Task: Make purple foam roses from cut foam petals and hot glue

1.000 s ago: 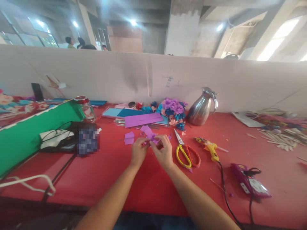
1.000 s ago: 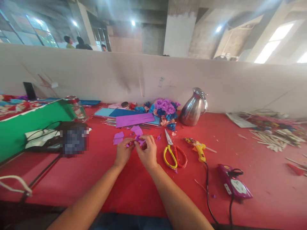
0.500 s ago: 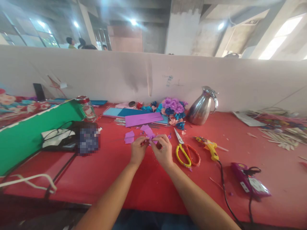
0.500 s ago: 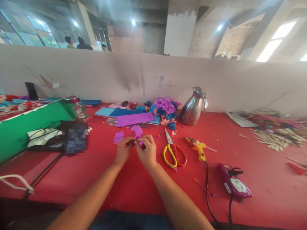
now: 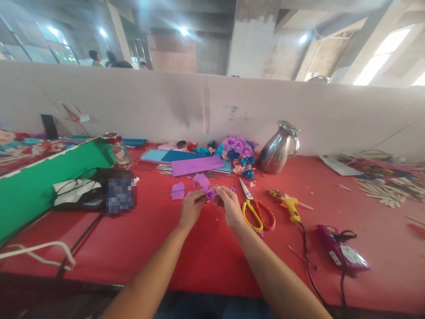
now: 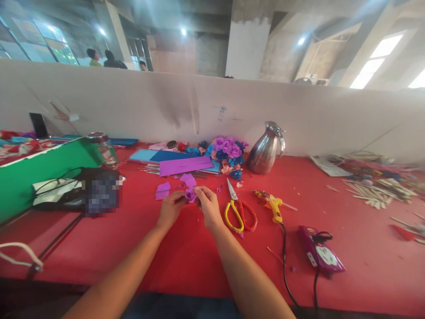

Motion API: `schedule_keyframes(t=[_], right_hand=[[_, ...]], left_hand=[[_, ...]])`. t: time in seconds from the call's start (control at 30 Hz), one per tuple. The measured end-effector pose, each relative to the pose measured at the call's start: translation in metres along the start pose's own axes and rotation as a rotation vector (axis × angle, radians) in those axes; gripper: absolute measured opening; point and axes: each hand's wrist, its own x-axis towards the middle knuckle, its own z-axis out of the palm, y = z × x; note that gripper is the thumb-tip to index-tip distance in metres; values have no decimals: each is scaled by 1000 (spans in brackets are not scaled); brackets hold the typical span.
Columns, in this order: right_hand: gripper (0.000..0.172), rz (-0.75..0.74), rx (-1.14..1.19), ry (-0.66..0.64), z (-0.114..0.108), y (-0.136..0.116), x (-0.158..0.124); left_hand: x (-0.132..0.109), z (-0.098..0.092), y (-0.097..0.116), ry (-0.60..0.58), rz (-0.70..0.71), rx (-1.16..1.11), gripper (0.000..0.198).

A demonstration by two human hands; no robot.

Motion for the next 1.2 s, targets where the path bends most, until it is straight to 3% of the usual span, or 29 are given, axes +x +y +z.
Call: schedule_keyframes(t=[0.3, 0.57, 0.7, 0.9, 1.1, 1.2], right_hand=[[31, -62, -3, 61, 0, 2, 1], [25, -108, -26, 151, 4, 6, 2], [22, -97, -141, 215, -5, 13, 9], [23, -79, -311, 480, -38, 22, 28], [22, -60, -868, 223, -42, 31, 26], [24, -113, -1086, 195, -33, 29, 18]], left_hand=[[2, 1, -11, 10, -3, -19, 11], [3, -1, -8, 22, -34, 7, 12], [9, -13, -11, 182, -75, 15, 13], [18, -28, -24, 435, -182, -125, 31], [25, -38, -23, 459, -190, -340, 32], [29, -47, -24, 462, -155, -482, 33]])
